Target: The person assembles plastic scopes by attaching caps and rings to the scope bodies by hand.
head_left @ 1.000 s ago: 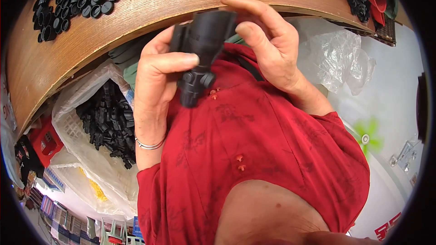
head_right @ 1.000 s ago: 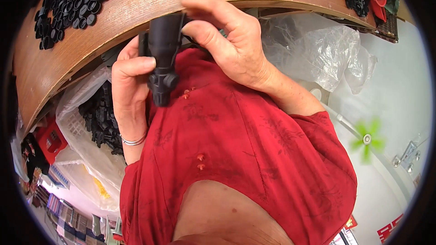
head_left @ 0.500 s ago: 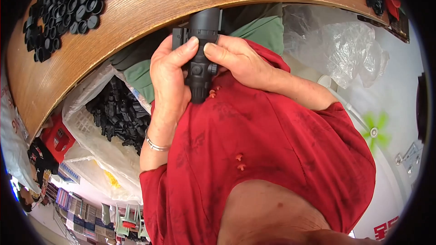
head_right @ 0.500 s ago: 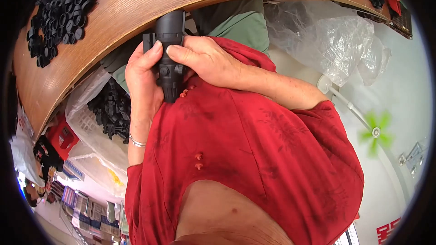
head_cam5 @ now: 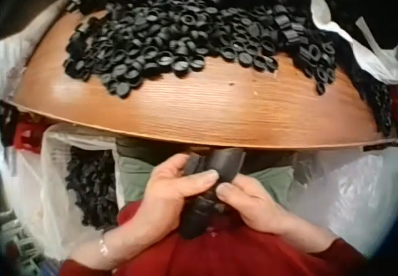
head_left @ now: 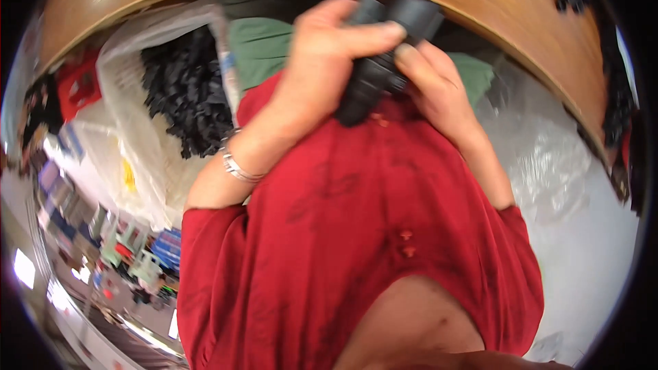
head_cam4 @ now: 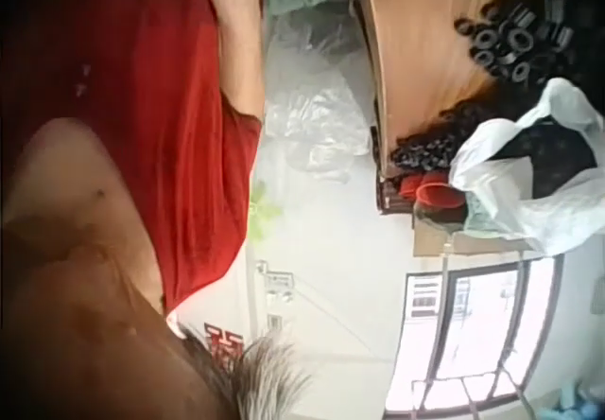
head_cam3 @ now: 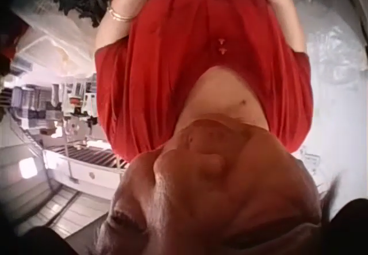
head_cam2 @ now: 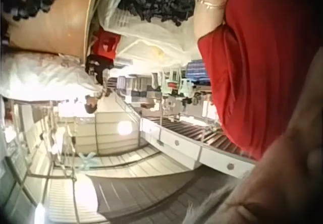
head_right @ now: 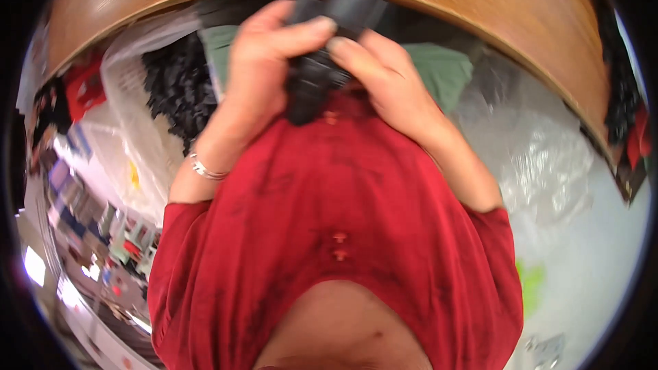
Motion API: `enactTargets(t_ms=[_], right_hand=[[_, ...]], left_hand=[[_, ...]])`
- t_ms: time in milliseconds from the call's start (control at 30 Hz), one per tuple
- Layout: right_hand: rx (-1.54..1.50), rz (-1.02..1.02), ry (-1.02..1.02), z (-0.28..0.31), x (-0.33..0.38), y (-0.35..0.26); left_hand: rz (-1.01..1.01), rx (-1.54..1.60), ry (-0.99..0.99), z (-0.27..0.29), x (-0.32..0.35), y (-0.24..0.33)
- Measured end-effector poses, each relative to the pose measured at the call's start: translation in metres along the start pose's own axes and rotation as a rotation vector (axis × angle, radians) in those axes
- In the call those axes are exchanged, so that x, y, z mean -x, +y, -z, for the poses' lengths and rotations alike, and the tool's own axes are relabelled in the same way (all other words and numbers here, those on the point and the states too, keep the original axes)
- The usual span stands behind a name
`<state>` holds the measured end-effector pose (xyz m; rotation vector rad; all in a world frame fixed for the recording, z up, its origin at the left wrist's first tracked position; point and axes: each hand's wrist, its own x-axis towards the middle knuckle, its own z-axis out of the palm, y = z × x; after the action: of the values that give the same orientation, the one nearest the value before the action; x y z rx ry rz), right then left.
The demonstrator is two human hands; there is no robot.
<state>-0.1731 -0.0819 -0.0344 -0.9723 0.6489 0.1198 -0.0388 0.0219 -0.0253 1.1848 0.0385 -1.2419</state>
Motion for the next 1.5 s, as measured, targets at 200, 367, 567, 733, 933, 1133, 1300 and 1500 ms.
enactTargets(t_ms=[200, 367, 567, 733, 933, 1133, 1300, 1500], right_hand=[[-0.082, 0.096, -0.141, 0.019, -0.009, 0.015], [0.093, 0.099, -0.007, 0.01, -0.016, 0.001], [0.216, 0.03, -0.058, 0.009, -0.013, -0.006], [0.28, 0.089, -0.083, 0.01, -0.017, -0.003], [0.39, 0.283, -0.086, 0.001, -0.011, -0.031], [0.233, 0.374, 0.021, -0.011, -0.017, -0.048], [0.25, 0.384, 0.102, -0.008, -0.02, -0.042], [0.264, 0.458, 0.072, -0.007, -0.017, -0.044]], left_hand=[[-0.046, -0.199, -0.045, -0.001, -0.013, -0.006], [-0.107, -0.114, -0.093, 0.027, -0.017, -0.002], [-0.067, -0.038, 0.196, 0.156, 0.004, 0.051], [0.176, -0.914, 0.834, 0.332, 0.052, 0.008], [-0.544, -0.579, 0.999, 0.245, 0.036, 0.076], [-1.357, -1.118, 0.857, 0.109, -0.021, 0.166], [-1.337, -1.366, 0.757, 0.05, -0.111, 0.208], [-1.343, -1.257, 0.926, 0.031, -0.173, 0.236]])
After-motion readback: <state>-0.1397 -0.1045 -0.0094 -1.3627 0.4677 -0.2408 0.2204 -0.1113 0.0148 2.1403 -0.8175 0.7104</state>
